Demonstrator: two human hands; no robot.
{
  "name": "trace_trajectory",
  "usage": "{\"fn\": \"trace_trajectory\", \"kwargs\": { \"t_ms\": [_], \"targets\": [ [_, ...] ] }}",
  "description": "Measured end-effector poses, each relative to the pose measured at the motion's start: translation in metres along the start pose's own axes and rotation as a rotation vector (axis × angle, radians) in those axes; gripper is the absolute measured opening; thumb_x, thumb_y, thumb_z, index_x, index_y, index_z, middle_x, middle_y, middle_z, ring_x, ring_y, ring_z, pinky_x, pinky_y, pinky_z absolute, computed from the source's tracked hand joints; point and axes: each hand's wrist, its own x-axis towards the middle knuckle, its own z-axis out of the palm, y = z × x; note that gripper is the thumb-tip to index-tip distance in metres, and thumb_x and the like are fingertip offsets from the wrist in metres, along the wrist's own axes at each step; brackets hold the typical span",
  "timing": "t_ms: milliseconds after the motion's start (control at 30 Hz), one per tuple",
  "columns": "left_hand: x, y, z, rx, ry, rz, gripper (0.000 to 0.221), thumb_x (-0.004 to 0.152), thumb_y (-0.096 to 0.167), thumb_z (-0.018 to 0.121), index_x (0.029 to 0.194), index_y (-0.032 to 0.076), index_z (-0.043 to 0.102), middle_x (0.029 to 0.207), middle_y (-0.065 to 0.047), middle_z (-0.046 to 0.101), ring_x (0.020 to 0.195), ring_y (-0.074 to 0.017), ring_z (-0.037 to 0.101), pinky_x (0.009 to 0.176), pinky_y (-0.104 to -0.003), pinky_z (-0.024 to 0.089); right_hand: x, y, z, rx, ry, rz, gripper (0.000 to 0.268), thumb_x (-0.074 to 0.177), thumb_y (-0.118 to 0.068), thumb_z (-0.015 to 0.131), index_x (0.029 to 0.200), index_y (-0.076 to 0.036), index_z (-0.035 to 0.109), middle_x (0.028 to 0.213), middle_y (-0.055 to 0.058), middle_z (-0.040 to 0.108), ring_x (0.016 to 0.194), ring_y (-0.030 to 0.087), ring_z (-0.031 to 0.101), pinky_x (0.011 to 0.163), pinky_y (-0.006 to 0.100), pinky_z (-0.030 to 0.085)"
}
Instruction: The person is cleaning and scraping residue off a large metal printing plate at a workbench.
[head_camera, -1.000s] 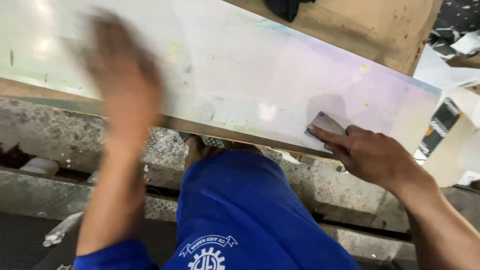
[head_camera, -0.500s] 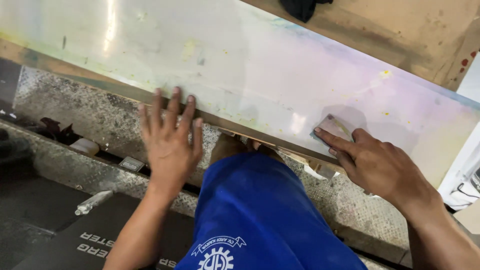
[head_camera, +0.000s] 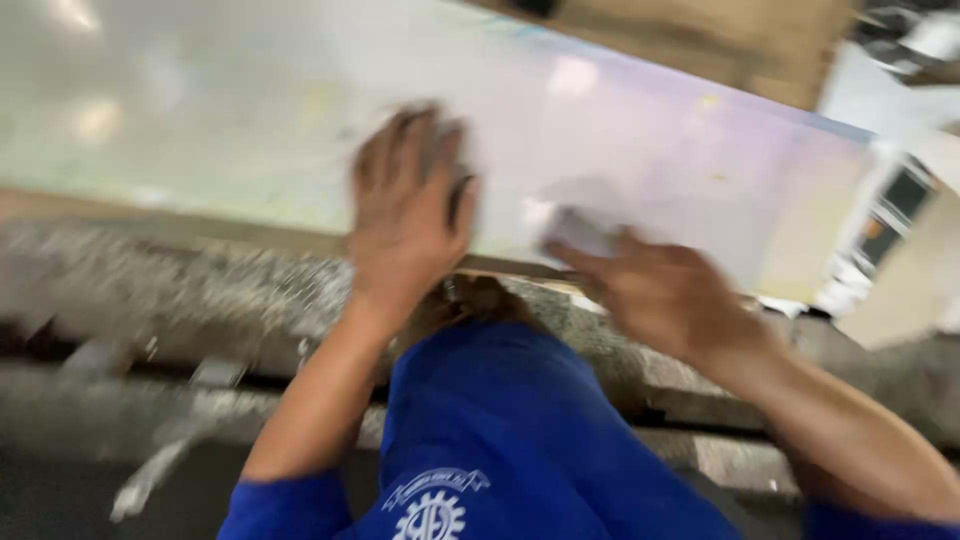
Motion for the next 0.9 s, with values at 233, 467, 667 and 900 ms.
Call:
{"fn": "trace_trajectory", "kwargs": {
  "t_ms": [233,467,667,900],
  "targets": [
    [-0.007,0.005,0.001,0.088,-0.007,-0.026,0.044,0.106,0.031,0.067,0.143,0.006,0.065,0.153,-0.016,0.053,0.145,-0.0353,0.047,0.121,-0.054,0.032,-0.026,0.034,0.008,0.347,0.113,-0.072,0.061,0.102,-0.032,0.038,0.159,-0.052,0.03,0.149,0.01,0.053,0.097,0.023,0.07,0.072,0.038,0.062],
    [-0.006,0.024,0.015,0.24,-0.01,-0.133,0.04,0.108,0.031,0.068,0.139,0.006,0.066,0.154,-0.016,0.054,0.147,-0.0344,0.046,0.122,-0.059,0.027,-0.023,0.161,0.11,0.501,0.31,0.316,0.049,0.103,-0.043,0.047,0.152,-0.043,0.049,0.106,0.019,0.072,0.101,0.038,0.07,0.091,0.049,0.055],
    [0.01,0.148,0.084,0.082,-0.051,-0.003,0.062,0.109,0.036,0.064,0.157,0.0,0.046,0.169,-0.02,0.034,0.16,-0.037,0.026,0.131,-0.056,0.021,-0.02,0.191,0.136,0.556,0.4,0.125,0.051,0.104,-0.04,0.049,0.154,-0.038,0.049,0.097,0.021,0.069,0.09,0.04,0.071,0.087,0.048,0.057],
    [0.017,0.179,0.122,0.13,-0.089,-0.135,0.082,0.104,0.05,0.065,0.163,0.002,0.036,0.169,-0.023,0.026,0.157,-0.0401,0.021,0.126,-0.06,0.017,-0.015,0.205,0.127,0.452,0.527,-0.102,0.05,0.101,-0.038,0.051,0.151,-0.033,0.05,0.093,0.019,0.067,0.084,0.041,0.069,0.079,0.051,0.056]
  ]
}}
